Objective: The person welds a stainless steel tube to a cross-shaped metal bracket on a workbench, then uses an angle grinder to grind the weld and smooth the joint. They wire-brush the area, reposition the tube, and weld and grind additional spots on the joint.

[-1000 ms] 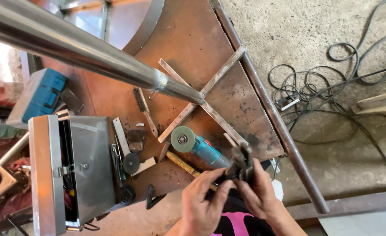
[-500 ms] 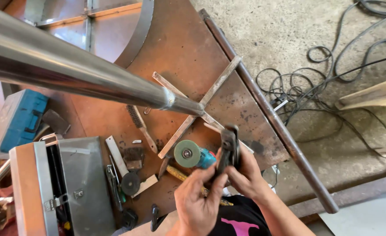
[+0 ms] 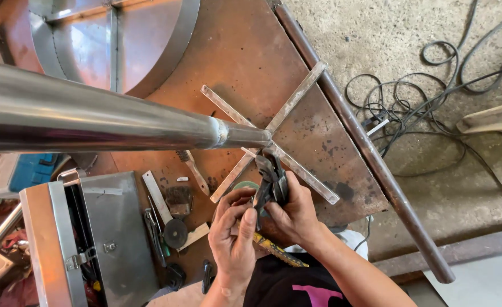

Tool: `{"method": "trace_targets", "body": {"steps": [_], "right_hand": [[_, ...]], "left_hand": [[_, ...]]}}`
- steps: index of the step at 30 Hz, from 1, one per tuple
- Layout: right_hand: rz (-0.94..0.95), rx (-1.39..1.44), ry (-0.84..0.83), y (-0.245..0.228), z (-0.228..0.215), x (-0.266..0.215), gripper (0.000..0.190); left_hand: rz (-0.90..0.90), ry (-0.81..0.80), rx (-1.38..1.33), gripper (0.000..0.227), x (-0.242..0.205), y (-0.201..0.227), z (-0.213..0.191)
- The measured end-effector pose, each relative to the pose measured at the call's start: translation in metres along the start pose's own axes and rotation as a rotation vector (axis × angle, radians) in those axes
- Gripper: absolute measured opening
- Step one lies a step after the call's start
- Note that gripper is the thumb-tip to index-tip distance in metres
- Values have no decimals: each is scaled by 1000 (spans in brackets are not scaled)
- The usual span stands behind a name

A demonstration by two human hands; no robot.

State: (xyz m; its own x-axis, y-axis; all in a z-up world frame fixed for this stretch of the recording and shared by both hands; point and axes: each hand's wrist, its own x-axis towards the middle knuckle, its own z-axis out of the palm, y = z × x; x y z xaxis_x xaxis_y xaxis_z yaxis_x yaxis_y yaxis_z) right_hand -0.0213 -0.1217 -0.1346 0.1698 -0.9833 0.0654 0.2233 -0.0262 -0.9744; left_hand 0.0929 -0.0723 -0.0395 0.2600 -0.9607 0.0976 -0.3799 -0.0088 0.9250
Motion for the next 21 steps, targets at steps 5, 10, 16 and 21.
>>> {"method": "trace_targets", "body": {"steps": [5, 10, 16, 21], "right_hand": [[28, 48, 31, 14, -5, -1, 27], [94, 73, 47, 6, -4, -1, 24], [262, 196, 90, -15, -51, -69, 27], [469, -170, 268, 52, -123, -209, 31]], "left_hand": [[61, 114, -41, 15, 26, -4, -11], [63, 58, 106, 13, 25, -13, -9], [-448, -137, -70, 23, -15, -61, 25], [-371, -234, 183, 19, -17, -79, 29]]}}
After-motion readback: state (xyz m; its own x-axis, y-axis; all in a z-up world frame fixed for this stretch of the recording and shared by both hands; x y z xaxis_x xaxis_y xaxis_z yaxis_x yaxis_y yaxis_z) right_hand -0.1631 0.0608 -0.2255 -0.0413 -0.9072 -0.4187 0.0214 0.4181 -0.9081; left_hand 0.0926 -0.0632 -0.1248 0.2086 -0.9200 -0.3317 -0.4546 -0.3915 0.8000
